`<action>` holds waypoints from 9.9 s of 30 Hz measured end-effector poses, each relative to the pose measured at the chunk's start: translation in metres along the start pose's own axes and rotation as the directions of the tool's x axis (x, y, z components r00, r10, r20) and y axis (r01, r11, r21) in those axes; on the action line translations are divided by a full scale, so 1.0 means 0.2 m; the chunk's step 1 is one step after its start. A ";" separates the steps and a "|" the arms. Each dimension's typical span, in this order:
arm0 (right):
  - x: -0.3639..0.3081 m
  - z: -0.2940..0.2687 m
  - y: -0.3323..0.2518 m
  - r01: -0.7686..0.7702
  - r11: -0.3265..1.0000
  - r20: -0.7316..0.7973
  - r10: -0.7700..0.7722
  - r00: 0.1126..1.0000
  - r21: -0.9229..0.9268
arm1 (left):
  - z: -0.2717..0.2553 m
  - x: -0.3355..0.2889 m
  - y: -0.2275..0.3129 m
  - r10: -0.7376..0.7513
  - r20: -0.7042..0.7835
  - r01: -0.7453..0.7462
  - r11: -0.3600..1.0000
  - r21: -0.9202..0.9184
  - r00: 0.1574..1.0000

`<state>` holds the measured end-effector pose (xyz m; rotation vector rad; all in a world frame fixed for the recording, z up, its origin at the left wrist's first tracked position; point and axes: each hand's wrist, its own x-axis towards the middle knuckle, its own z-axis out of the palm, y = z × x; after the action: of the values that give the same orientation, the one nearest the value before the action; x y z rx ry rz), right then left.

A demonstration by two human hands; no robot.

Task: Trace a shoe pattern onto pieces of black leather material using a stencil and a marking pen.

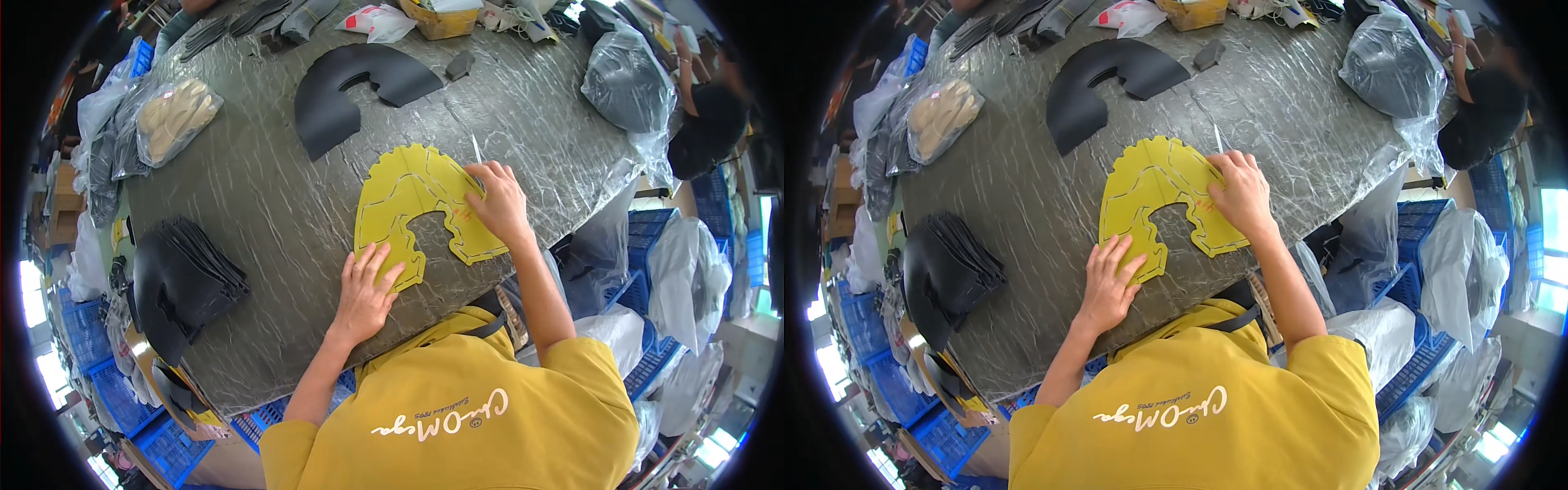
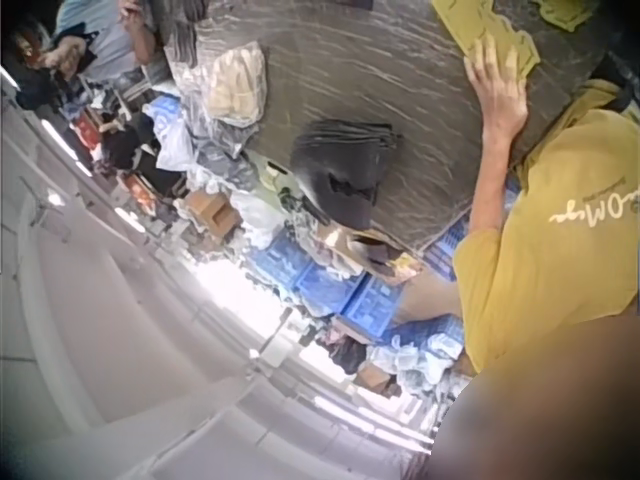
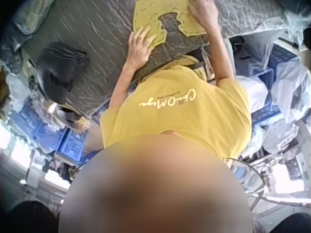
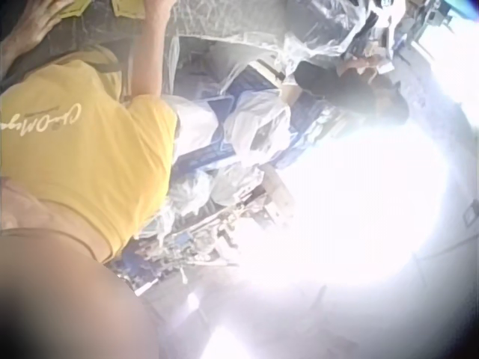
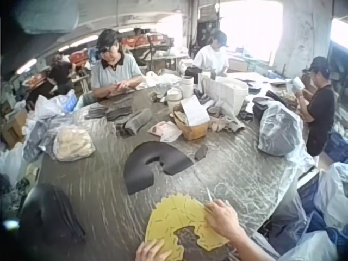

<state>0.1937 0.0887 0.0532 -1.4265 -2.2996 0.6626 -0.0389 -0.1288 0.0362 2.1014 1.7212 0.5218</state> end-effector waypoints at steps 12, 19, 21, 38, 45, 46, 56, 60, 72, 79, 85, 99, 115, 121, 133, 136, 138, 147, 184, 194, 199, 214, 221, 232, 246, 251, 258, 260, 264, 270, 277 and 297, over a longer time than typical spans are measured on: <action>0.18 0.05 -0.01 0.187 0.982 0.159 -0.186 0.970 0.009 | -0.01 0.01 -0.02 0.036 -0.013 -0.037 0.999 -0.025 0.999; 0.18 0.00 0.02 0.224 0.973 0.182 -0.210 0.961 -0.055 | -0.02 0.07 0.01 0.053 -0.027 -0.055 0.995 -0.079 0.998; 0.17 0.02 -0.02 0.219 0.969 0.250 -0.185 0.950 -0.117 | -0.02 0.07 0.01 0.063 -0.027 -0.065 0.996 -0.065 0.998; 0.43 0.09 0.01 0.286 0.958 0.239 -0.276 0.931 -0.006 | 0.00 0.13 -0.03 0.013 -0.091 -0.009 0.999 0.038 0.996; 0.40 0.12 0.01 0.294 0.956 0.216 -0.284 0.934 -0.014 | 0.02 0.08 -0.03 0.078 -0.077 -0.073 0.995 0.070 0.994; 0.40 0.13 0.01 0.296 0.955 0.225 -0.285 0.932 -0.013 | 0.03 0.07 -0.02 0.074 -0.086 -0.068 0.995 0.071 0.994; 0.38 0.12 0.08 0.315 0.948 0.167 -0.305 0.938 -0.038 | 0.03 0.10 -0.04 0.082 -0.109 -0.078 0.996 0.040 0.991; 0.38 0.12 0.04 0.306 0.951 0.182 -0.310 0.933 0.054 | 0.05 0.06 -0.04 0.065 -0.113 -0.059 0.997 0.054 0.991; 0.38 0.14 0.05 0.305 0.949 0.188 -0.314 0.931 0.075 | 0.07 0.06 -0.04 0.049 -0.142 -0.034 0.994 0.104 0.989; 0.38 0.14 0.05 0.304 0.951 0.190 -0.308 0.932 0.049 | 0.04 0.08 -0.02 0.068 -0.073 -0.049 0.970 0.237 0.995; 0.40 0.12 0.05 0.294 0.954 0.218 -0.298 0.929 0.053 | -0.01 0.13 -0.01 0.047 -0.013 -0.045 0.985 0.164 0.999; 0.40 0.06 -0.06 0.248 0.965 0.326 -0.209 0.922 -0.083 | -0.03 0.16 0.00 0.034 -0.004 -0.033 0.991 0.133 0.999; 0.06 0.33 -0.49 0.476 0.804 -0.001 -0.509 0.860 0.357 | -0.03 0.19 0.02 0.027 0.013 -0.029 0.992 0.123 1.000; 0.05 0.37 -0.51 0.548 0.786 0.009 -0.574 0.819 0.286 | 0.00 0.18 0.00 0.051 -0.048 -0.045 0.992 0.114 0.998; 0.03 0.37 -0.51 0.599 0.767 -0.051 -0.605 0.795 0.231 | 0.00 0.19 0.00 0.062 0.026 -0.066 0.983 0.170 0.998; 0.05 0.35 -0.50 0.608 0.774 0.003 -0.618 0.786 0.173 | -0.01 0.18 0.01 0.004 0.062 -0.014 0.988 0.153 0.998; 0.05 0.35 -0.48 0.601 0.782 -0.034 -0.605 0.796 0.163 | -0.01 0.18 0.02 0.014 0.012 -0.016 0.989 0.147 1.000; 0.03 0.30 -0.37 0.519 0.845 -0.063 -0.516 0.855 0.131 | -0.05 0.20 0.04 0.018 0.036 -0.024 0.984 0.176 0.999; 0.10 0.28 -0.29 0.430 0.899 -0.174 -0.412 0.894 0.081 | -0.08 0.21 0.05 0.012 0.079 -0.027 0.981 0.192 0.997; 0.10 0.26 -0.29 0.502 0.861 -0.156 -0.487 0.860 0.084 | -0.06 0.20 0.05 0.002 0.088 -0.021 0.977 0.214 0.996; 0.10 0.25 -0.29 0.446 0.893 -0.169 -0.432 0.886 0.058 | -0.07 0.21 0.05 0.007 0.084 -0.025 0.976 0.215 0.996; 0.09 0.23 -0.30 0.413 0.911 -0.160 -0.407 0.899 0.002 | -0.06 0.20 0.05 0.004 0.080 -0.021 0.978 0.209 0.997; 0.06 0.24 -0.30 0.498 0.864 -0.157 -0.483 0.862 0.075 | -0.06 0.20 0.05 0.005 0.077 -0.020 0.980 0.200 0.997; -0.05 0.22 -0.29 0.483 0.870 -0.170 -0.463 0.870 0.101 | -0.06 0.20 0.05 0.002 0.071 -0.018 0.972 0.232 0.997; -0.10 0.21 -0.28 0.466 0.880 -0.203 -0.443 0.873 0.087 | -0.07 0.20 0.06 -0.013 0.085 -0.009 0.968 0.252 0.996; -0.10 0.20 -0.29 0.456 0.887 -0.187 -0.437 0.880 0.070 | -0.06 0.20 0.06 -0.014 0.089 -0.009 0.967 0.255 0.996; -0.12 0.20 -0.29 0.438 0.897 -0.173 -0.424 0.889 0.052 | -0.06 0.20 0.06 -0.015 0.079 -0.007 0.965 0.261 0.997; -0.12 0.20 -0.29 0.456 0.889 -0.176 -0.442 0.879 0.045 | -0.06 0.20 0.06 -0.018 0.078 -0.002 0.968 0.251 0.997; -0.17 0.20 -0.30 0.475 0.879 -0.134 -0.466 0.875 0.041 | -0.06 0.20 0.06 -0.018 0.071 0.001 0.972 0.235 0.997; -0.19 0.20 -0.31 0.493 0.868 -0.146 -0.481 0.865 0.061 | -0.05 0.19 0.05 -0.006 0.049 -0.005 0.976 0.217 0.999; -0.21 0.18 -0.31 0.477 0.875 -0.132 -0.464 0.876 0.085 | -0.05 0.19 0.05 -0.005 0.049 -0.005 0.980 0.197 0.999; -0.24 0.15 -0.26 0.427 0.902 -0.143 -0.416 0.898 0.058 | -0.05 0.19 0.05 -0.013 0.068 -0.003 0.974 0.227 0.998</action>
<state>0.1600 0.0189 0.0542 -0.8553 -2.3345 0.5139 -0.0284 -0.0926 0.0523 2.2395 1.8202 0.2568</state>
